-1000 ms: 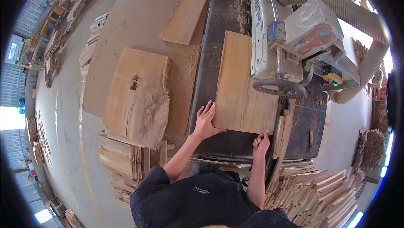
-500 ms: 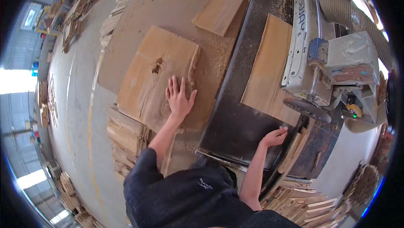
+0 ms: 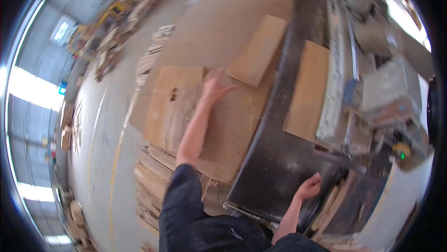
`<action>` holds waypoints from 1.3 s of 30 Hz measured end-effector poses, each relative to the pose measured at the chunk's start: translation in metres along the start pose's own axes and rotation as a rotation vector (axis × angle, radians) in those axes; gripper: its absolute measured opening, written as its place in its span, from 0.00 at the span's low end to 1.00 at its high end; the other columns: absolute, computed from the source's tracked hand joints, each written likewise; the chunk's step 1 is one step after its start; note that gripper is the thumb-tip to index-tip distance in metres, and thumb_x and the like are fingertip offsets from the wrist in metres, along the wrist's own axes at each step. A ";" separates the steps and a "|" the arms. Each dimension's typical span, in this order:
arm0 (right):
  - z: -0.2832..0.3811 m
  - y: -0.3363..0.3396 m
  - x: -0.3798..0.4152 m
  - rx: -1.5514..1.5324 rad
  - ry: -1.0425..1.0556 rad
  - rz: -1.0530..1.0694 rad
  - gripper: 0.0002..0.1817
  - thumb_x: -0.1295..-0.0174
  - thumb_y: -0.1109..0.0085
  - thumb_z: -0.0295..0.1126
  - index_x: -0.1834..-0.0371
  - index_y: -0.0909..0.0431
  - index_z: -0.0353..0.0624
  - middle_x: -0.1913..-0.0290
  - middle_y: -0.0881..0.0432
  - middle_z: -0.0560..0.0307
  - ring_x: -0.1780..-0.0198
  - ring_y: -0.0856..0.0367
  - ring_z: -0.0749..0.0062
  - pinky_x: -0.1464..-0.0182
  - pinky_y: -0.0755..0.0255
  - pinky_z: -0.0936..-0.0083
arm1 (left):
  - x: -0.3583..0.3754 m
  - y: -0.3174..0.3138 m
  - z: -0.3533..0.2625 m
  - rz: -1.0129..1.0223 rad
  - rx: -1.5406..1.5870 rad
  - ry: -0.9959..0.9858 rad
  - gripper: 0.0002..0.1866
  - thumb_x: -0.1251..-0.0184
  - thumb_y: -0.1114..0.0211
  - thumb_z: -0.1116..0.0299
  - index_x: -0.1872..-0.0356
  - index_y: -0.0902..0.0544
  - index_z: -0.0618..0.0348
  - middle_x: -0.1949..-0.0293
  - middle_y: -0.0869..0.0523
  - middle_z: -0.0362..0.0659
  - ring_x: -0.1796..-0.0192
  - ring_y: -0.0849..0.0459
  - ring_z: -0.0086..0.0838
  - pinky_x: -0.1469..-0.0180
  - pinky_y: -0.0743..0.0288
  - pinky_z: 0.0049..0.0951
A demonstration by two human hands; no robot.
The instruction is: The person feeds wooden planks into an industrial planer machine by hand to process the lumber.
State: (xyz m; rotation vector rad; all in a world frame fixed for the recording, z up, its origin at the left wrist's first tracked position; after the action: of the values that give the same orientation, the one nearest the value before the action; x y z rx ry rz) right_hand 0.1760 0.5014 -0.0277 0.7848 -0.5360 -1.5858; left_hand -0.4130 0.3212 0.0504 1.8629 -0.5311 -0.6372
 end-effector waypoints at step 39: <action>-0.065 0.063 0.077 -0.644 0.171 0.450 0.25 0.20 0.55 0.50 0.60 0.19 0.40 0.70 0.22 0.62 0.69 0.27 0.77 0.63 0.31 0.76 | 0.469 0.039 0.046 -0.069 0.158 0.660 0.36 0.36 0.34 0.37 0.39 0.20 0.56 0.37 0.23 0.56 0.34 0.26 0.54 0.36 0.32 0.50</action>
State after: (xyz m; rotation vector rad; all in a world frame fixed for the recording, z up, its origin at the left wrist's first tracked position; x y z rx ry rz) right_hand 0.2634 0.4212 -0.0396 0.2749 -0.0478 -1.1510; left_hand -0.0893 -0.0174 -0.0131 2.1015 -0.0822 0.0013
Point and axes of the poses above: each hand's wrist, its own x-axis away from the middle knuckle, its own y-axis out of the back of the hand, z = x × y, the point moved 8 cm from there along -x, towards the middle knuckle
